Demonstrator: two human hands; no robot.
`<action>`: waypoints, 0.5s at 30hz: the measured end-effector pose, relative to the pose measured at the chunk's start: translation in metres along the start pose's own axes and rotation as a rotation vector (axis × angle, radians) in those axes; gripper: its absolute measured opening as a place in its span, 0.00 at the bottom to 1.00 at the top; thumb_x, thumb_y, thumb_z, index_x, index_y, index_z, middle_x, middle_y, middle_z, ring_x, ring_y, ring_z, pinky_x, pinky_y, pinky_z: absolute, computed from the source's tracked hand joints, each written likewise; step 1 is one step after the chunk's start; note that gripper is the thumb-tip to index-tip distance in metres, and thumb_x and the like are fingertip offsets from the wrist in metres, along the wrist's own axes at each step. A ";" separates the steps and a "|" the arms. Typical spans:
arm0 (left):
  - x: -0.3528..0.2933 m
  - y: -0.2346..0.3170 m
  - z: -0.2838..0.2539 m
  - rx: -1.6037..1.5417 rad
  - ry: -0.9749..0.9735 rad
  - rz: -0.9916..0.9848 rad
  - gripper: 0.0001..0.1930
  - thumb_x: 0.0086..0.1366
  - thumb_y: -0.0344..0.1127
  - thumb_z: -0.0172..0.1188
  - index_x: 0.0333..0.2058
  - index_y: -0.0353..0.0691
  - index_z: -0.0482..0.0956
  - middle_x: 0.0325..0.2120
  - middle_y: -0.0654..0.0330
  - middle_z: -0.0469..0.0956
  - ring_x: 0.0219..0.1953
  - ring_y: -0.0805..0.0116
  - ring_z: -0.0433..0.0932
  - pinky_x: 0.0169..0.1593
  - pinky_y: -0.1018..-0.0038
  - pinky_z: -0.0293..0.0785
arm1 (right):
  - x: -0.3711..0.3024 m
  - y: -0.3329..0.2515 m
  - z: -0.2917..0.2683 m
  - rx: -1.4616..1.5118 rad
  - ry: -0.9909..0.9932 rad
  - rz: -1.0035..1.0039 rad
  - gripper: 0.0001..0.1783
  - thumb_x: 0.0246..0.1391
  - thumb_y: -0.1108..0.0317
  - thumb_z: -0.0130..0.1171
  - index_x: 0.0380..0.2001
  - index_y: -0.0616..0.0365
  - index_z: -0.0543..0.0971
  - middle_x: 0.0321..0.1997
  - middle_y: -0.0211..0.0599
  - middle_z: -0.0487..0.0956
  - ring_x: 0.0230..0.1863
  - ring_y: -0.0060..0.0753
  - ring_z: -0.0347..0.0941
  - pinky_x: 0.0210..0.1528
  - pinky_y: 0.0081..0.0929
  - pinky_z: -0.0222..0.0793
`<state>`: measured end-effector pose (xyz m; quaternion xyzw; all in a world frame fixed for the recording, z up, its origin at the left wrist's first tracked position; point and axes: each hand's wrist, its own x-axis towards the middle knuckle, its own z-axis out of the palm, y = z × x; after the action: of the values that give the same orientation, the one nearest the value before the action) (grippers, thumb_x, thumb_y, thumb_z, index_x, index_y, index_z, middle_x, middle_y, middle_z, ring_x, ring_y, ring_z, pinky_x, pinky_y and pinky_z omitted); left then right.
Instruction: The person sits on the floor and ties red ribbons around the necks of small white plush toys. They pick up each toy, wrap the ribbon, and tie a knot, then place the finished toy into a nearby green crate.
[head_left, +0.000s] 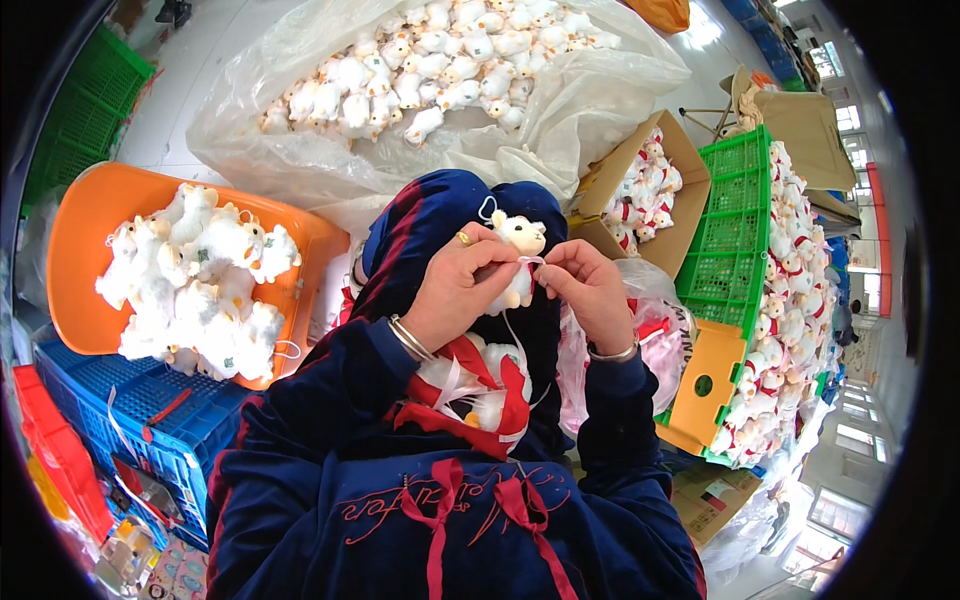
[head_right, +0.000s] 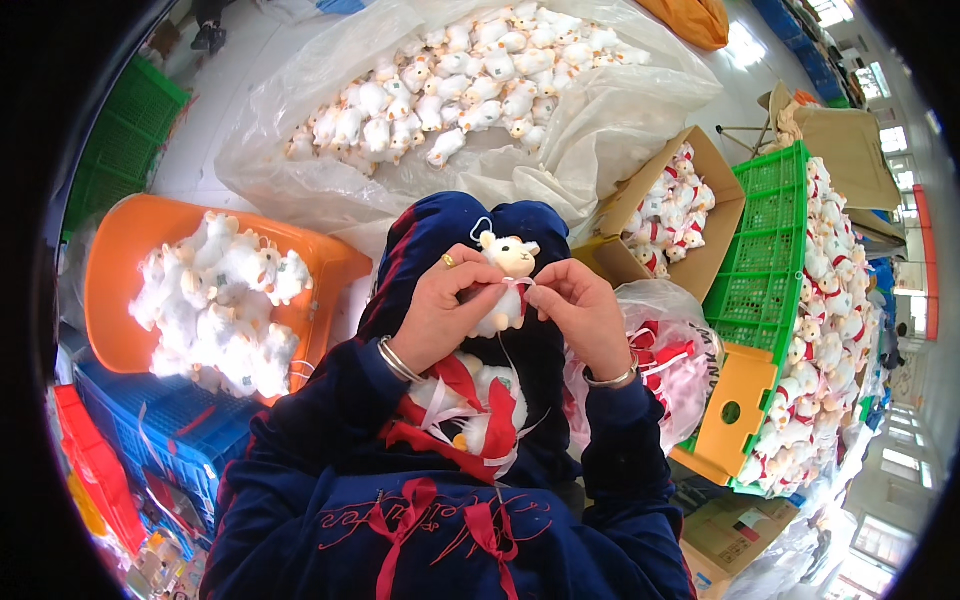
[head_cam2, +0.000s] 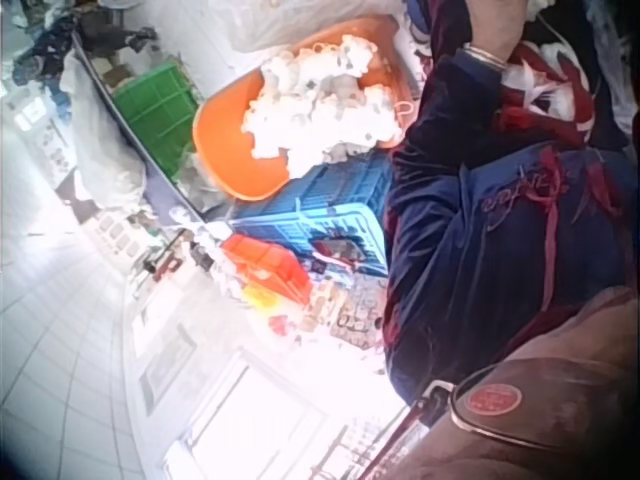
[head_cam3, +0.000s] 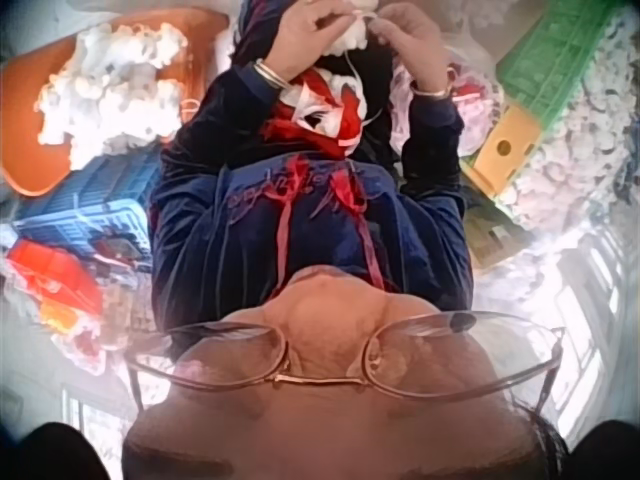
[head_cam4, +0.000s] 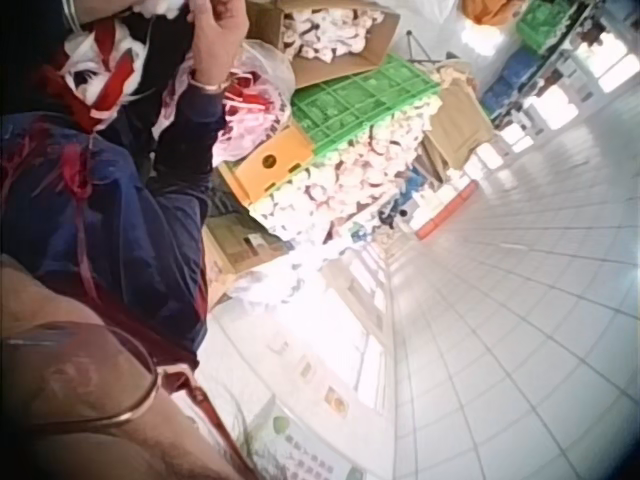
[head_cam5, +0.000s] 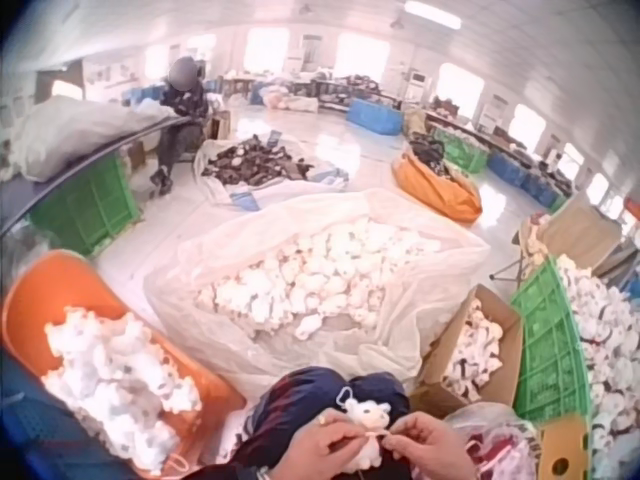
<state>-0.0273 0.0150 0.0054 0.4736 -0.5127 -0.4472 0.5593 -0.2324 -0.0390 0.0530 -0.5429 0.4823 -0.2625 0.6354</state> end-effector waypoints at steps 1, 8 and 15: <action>0.000 0.000 0.000 0.000 -0.002 -0.001 0.04 0.66 0.25 0.66 0.39 0.36 0.84 0.36 0.62 0.74 0.33 0.74 0.75 0.37 0.78 0.72 | 0.000 0.002 0.001 0.038 -0.011 -0.004 0.08 0.64 0.74 0.63 0.45 0.63 0.79 0.36 0.29 0.83 0.33 0.17 0.76 0.37 0.15 0.70; 0.000 0.000 -0.001 0.007 0.001 -0.006 0.04 0.65 0.24 0.66 0.39 0.36 0.84 0.36 0.62 0.74 0.33 0.74 0.75 0.37 0.78 0.72 | -0.003 -0.004 0.014 0.174 -0.015 0.023 0.11 0.64 0.72 0.65 0.47 0.63 0.81 0.38 0.33 0.86 0.36 0.20 0.82 0.37 0.15 0.71; 0.001 -0.001 -0.002 0.030 -0.023 0.003 0.04 0.66 0.24 0.66 0.39 0.36 0.84 0.36 0.62 0.74 0.33 0.75 0.74 0.36 0.79 0.72 | -0.003 0.002 0.025 0.106 0.087 -0.033 0.08 0.64 0.72 0.66 0.43 0.64 0.84 0.32 0.32 0.85 0.31 0.19 0.82 0.34 0.14 0.72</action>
<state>-0.0251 0.0144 0.0043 0.4761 -0.5264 -0.4439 0.5469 -0.2117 -0.0246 0.0507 -0.5044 0.4860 -0.3212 0.6374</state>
